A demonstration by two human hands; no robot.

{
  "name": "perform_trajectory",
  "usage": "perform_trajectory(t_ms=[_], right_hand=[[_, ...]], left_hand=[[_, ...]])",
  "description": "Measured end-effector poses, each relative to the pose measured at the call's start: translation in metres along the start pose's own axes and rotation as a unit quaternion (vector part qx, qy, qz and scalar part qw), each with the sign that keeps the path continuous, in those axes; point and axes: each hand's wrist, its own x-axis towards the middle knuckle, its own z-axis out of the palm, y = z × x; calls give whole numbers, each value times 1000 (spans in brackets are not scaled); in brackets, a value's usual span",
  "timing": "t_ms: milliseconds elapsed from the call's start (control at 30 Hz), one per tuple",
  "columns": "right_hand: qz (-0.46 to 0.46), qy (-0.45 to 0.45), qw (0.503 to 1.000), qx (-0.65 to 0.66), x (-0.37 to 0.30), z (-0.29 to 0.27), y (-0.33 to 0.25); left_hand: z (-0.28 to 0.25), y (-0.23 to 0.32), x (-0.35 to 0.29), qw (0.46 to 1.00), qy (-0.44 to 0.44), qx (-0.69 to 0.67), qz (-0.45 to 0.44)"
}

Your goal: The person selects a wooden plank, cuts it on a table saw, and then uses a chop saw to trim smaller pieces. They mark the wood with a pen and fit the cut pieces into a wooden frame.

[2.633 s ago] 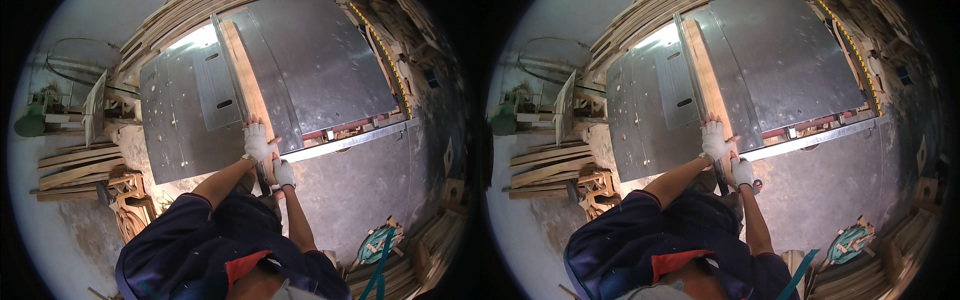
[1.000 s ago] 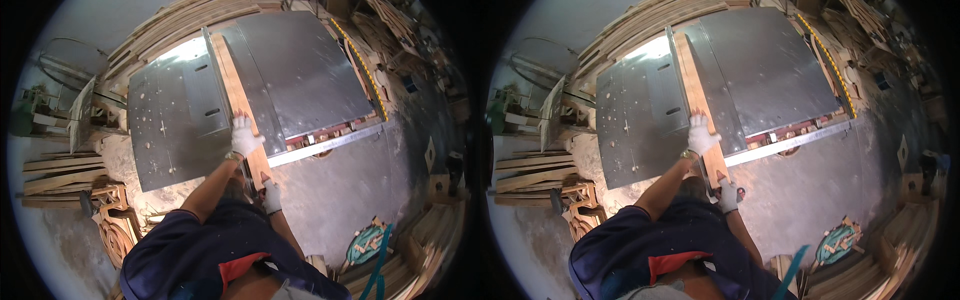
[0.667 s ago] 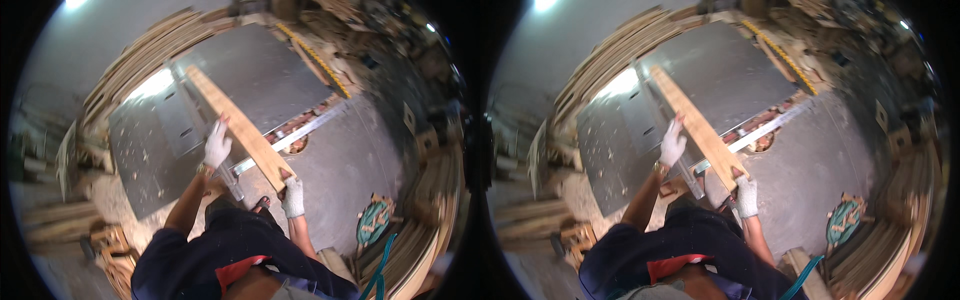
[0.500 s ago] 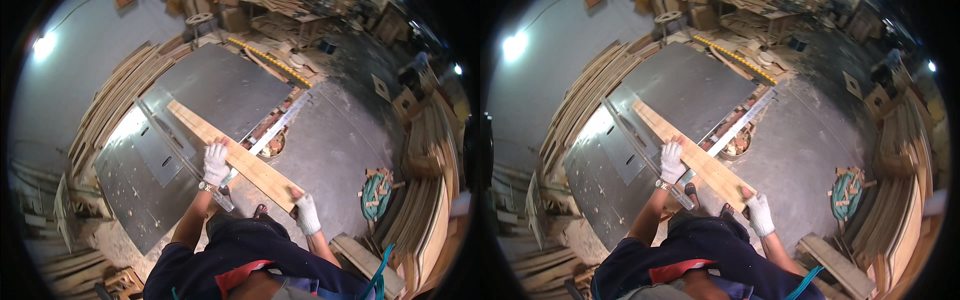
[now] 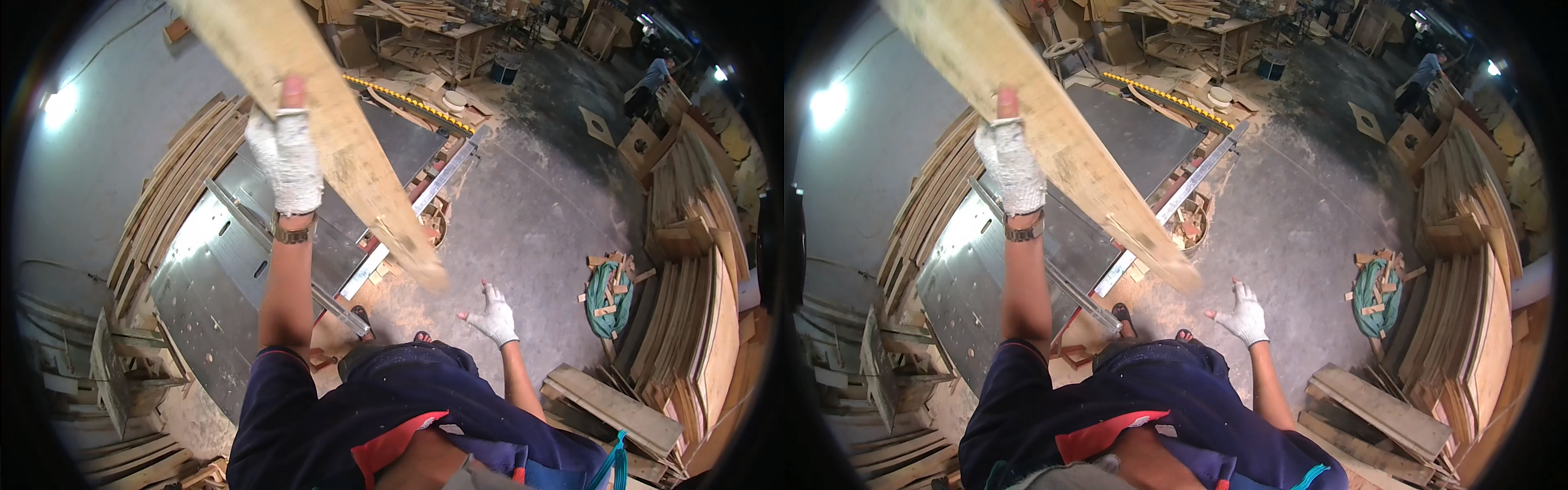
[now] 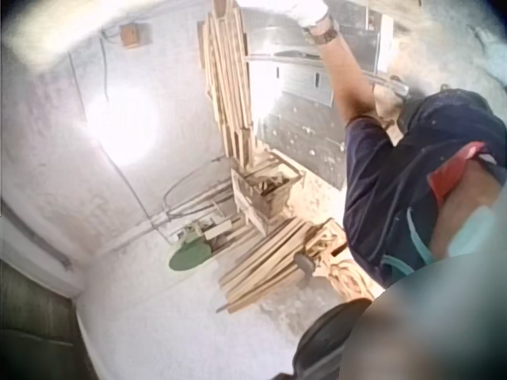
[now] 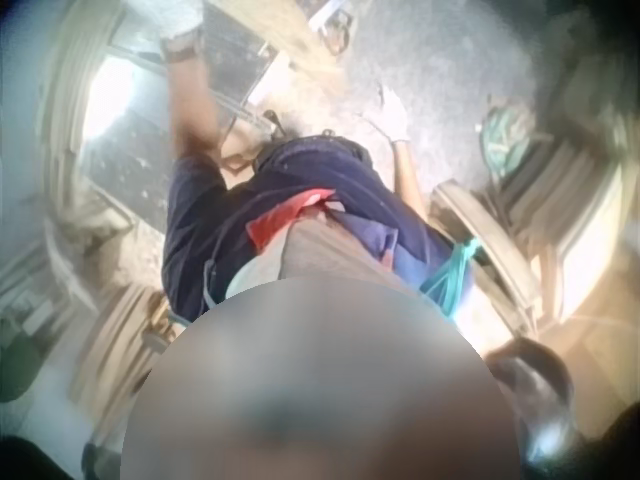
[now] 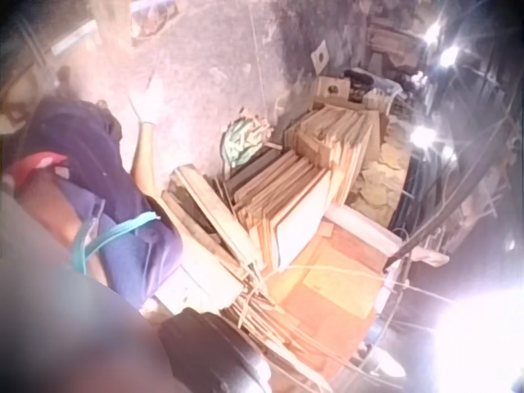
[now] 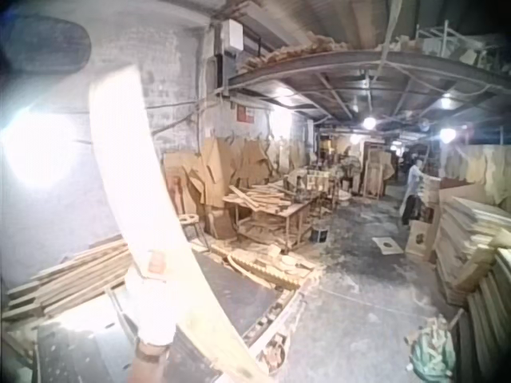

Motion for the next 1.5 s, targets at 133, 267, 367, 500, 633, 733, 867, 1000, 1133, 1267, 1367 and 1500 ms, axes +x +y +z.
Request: perform_trajectory(t_ms=[133,267,367,500,633,733,867,1000,1133,1267,1367,1500], right_hand=[[60,-85,982,158,-24,-15,71],[153,-326,929,82,-68,-68,107],[179,-403,869,225,-108,-89,133],[185,-439,855,204,-122,-99,166],[220,-438,850,194,-129,-77,160],[204,-422,853,227,-128,-30,148],[218,-397,852,263,-133,54,149],[186,-415,879,141,-134,94,116],[132,-397,904,91,-131,109,86],[152,-425,888,87,-113,104,58],[143,-419,893,87,-114,125,66],[159,-423,884,120,-102,119,41]], left_hand=[[-56,-82,-30,977,148,-71,-137],[-118,-193,-132,913,182,-63,-360],[-167,-268,-223,867,150,100,-466],[-203,-281,-304,826,187,242,-473],[-167,-215,-303,684,-58,679,-261],[-181,-218,-310,707,-381,595,-1],[-207,-224,-305,683,-450,570,-69],[-248,-254,-303,671,-440,597,-5],[-259,-263,-289,671,-435,600,6],[-266,-270,-278,656,-443,611,-14],[-271,-275,-269,651,-442,617,-24],[-283,-285,-264,661,-432,612,-16]])
